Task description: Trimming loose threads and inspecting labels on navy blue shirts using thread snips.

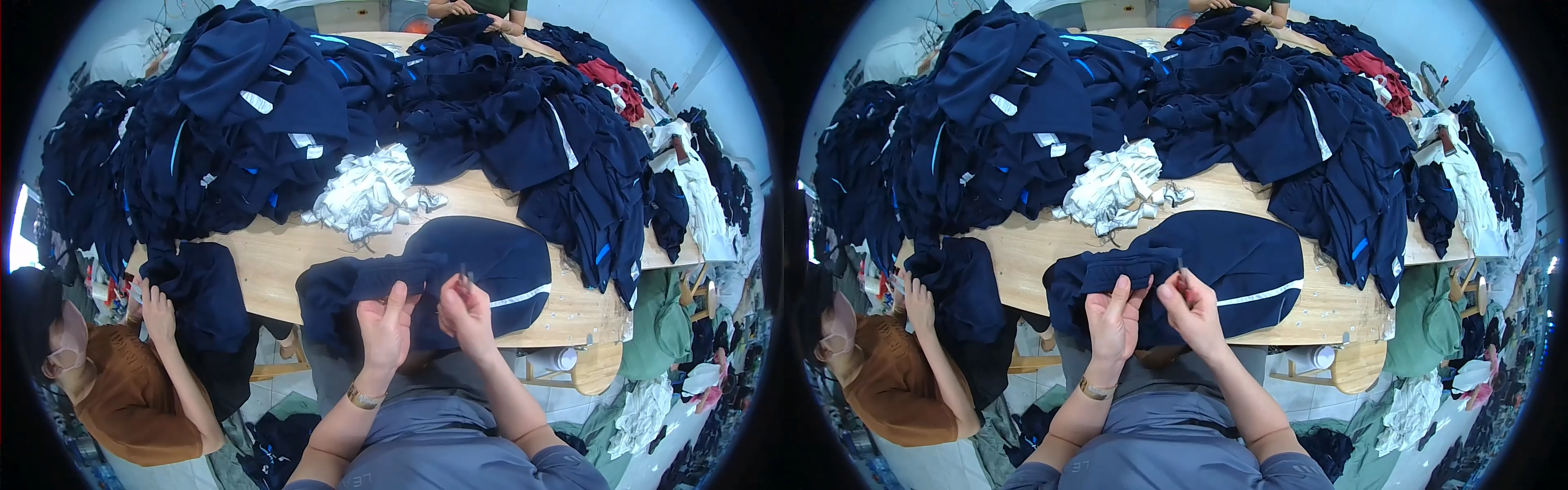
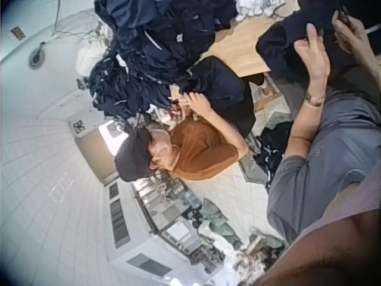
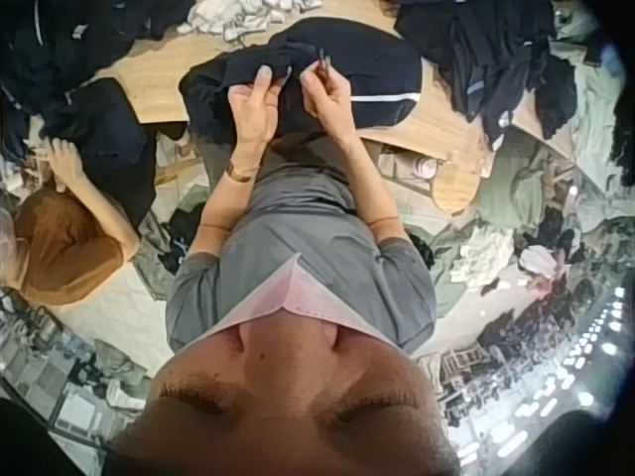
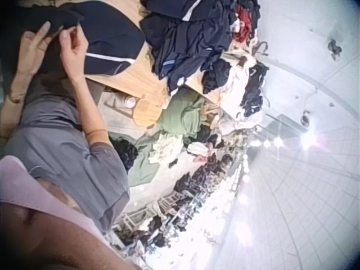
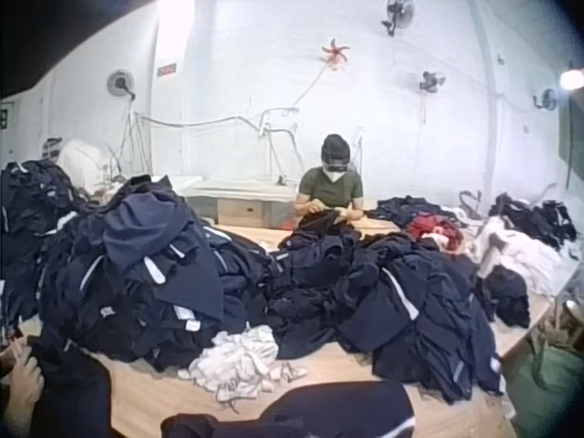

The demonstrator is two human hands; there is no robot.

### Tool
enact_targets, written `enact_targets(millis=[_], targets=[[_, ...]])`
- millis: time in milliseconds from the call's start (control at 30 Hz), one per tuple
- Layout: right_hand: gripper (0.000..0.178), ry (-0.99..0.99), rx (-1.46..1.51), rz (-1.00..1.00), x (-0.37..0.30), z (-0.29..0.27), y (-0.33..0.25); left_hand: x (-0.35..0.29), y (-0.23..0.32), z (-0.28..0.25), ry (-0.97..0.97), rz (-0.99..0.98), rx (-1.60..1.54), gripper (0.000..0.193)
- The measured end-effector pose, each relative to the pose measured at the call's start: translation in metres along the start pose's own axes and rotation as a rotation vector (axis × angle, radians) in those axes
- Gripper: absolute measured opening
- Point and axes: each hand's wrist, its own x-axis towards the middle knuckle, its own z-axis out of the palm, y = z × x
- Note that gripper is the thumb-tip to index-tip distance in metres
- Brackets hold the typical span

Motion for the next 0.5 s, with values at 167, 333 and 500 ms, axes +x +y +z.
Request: enact_targets(millis=[167, 333, 500], targets=[[0.015, 0.105, -0.778, -0.221, 0.009, 0.008, 0.009, -0.003, -0.01, -0.009, -0.034, 0.094, 0.039, 0.014], [0.012, -0.042, -0.614, -0.146, 0.0, 0.006, 0.002, -0.003, -0.006, -0.007, 0.014, 0.072, 0.145, 0.013], [0.024, -0.156, -0.552, -0.222, -0.007, -0.015, -0.003, 0.004, 0.005, -0.004, 0.012, 0.004, 0.021, 0.015]])
